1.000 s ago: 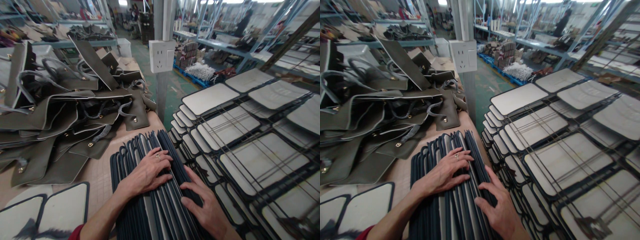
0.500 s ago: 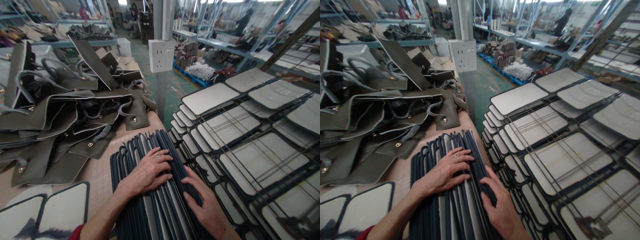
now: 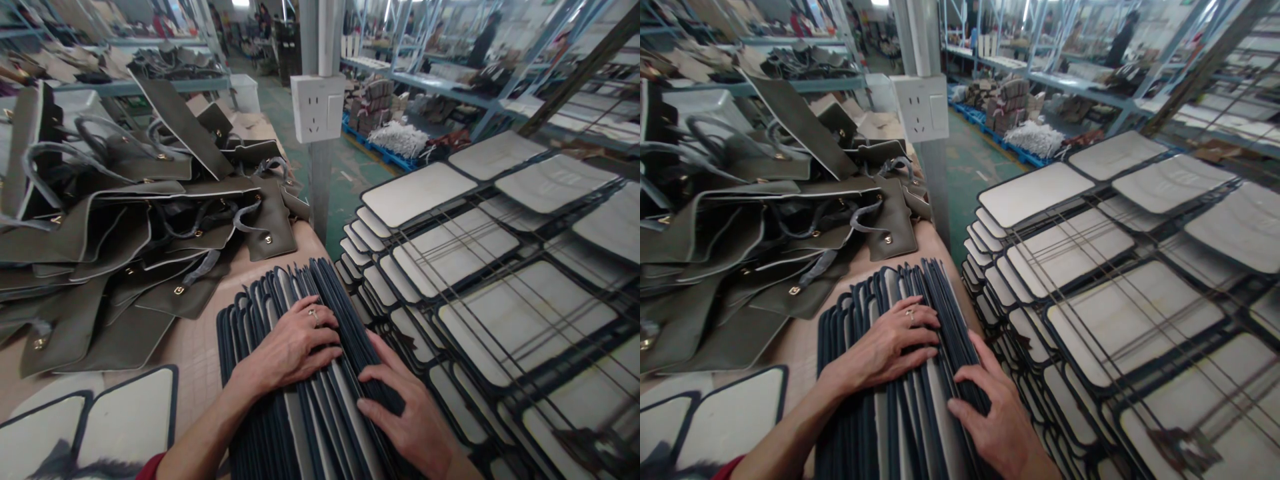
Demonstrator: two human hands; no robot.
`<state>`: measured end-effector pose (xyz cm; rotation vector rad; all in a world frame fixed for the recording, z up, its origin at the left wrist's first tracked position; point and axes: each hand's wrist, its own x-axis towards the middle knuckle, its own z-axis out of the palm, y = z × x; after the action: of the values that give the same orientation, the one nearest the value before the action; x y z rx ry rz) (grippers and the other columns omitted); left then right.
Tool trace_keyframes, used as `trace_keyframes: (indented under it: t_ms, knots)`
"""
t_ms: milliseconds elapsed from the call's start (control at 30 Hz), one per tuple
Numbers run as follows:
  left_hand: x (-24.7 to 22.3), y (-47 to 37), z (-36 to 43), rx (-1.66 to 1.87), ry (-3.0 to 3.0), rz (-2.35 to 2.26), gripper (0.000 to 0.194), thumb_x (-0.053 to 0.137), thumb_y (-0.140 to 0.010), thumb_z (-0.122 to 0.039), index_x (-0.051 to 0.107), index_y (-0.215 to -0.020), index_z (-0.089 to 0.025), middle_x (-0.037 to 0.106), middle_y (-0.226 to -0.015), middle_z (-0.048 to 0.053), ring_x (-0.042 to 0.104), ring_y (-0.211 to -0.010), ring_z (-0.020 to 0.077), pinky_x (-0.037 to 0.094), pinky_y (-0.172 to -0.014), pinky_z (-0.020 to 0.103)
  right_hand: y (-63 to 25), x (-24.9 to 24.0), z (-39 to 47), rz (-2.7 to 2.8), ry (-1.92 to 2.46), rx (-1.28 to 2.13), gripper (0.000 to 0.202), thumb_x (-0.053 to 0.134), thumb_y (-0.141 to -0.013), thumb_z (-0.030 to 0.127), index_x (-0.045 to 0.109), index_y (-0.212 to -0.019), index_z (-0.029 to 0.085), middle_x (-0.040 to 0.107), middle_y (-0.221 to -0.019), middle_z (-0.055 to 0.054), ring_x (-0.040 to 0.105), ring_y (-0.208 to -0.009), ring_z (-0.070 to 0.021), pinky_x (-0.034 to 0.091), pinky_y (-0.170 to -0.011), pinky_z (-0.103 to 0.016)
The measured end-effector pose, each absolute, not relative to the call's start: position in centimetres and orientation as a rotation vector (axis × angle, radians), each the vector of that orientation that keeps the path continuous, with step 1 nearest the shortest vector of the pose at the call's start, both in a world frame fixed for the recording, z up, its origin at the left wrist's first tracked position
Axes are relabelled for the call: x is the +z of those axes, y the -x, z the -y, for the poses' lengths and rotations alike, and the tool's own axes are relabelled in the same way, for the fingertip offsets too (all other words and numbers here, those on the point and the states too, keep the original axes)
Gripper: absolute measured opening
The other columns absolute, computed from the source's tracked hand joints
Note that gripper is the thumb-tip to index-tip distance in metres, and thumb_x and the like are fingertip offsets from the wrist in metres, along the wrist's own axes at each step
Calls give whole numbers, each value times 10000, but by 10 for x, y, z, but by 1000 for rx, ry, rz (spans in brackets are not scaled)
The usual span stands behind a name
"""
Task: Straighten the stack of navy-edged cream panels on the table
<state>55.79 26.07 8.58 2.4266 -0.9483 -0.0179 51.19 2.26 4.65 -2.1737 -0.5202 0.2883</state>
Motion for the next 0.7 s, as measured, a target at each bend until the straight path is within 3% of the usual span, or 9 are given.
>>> trace_keyframes:
  t_ms: [200,567,700]
  knots:
    - [85,-558,-261,-12,-2421,955,197,511,-938,-313,678,-960,-210,635,-1109,23,547,-1126,152,208,-1149,396,-510,47,-22,514,2177,306,174,527,-842,294,641,-956,228,304,-1510,-108,326,-1370,-239,313,-1103,-447]
    - [84,-559,-263,-13,-2409,958,215,524,-932,-331,699,-886,-214,635,-1016,10,582,-1015,135,228,-1130,401,-513,44,-21,422,2091,385,163,621,-815,348,655,-937,245,290,-1521,-78,319,-1374,-251,281,-1118,-445]
    - [82,-558,-263,6,-2395,961,220,526,-931,-329,688,-860,-198,641,-1004,11,590,-1012,129,231,-1126,383,-514,44,-21,431,2091,372,147,557,-851,321,653,-933,245,301,-1517,-74,316,-1376,-231,279,-1121,-434]
